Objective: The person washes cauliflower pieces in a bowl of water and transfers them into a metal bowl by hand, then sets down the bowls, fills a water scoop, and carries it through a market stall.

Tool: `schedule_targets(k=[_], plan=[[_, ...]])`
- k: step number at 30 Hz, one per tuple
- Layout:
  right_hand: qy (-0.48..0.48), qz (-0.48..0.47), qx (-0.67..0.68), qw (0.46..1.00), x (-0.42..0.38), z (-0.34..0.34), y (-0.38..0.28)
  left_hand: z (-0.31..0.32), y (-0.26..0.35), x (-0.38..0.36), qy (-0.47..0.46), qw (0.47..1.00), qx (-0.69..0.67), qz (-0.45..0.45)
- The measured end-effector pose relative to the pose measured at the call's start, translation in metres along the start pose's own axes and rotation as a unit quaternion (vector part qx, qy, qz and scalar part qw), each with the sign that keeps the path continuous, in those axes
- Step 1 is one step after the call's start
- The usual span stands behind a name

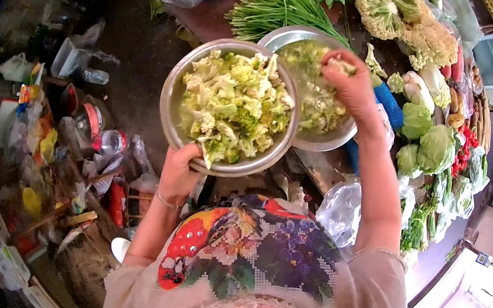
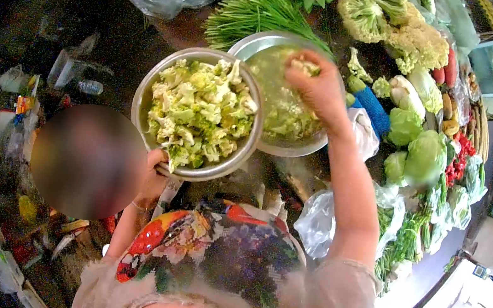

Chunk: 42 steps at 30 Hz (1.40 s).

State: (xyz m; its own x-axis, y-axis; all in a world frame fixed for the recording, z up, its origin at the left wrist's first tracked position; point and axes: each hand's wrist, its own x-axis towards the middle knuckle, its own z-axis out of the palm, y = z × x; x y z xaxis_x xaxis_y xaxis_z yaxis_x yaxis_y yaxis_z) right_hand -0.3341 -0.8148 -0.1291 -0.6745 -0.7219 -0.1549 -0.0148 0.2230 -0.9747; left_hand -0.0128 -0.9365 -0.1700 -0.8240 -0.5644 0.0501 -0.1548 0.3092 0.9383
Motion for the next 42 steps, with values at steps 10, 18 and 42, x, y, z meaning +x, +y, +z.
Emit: schedule_targets(k=[10, 18, 42], plan=[[-0.105, -0.352, -0.219, 0.904, -0.030, 0.067, -0.081, 0.036, 0.040, 0.041, 0.067, 0.823, -0.469, -0.314], [-0.111, -0.303, -0.416, 0.850, -0.035, 0.064, -0.059, 0.061, 0.058, 0.070, -0.015, 0.808, -0.532, -0.253], [0.022, -0.316, -0.306, 0.898, -0.021, -0.004, -0.033, 0.093, 0.025, 0.106, -0.090, 0.807, -0.533, -0.237]])
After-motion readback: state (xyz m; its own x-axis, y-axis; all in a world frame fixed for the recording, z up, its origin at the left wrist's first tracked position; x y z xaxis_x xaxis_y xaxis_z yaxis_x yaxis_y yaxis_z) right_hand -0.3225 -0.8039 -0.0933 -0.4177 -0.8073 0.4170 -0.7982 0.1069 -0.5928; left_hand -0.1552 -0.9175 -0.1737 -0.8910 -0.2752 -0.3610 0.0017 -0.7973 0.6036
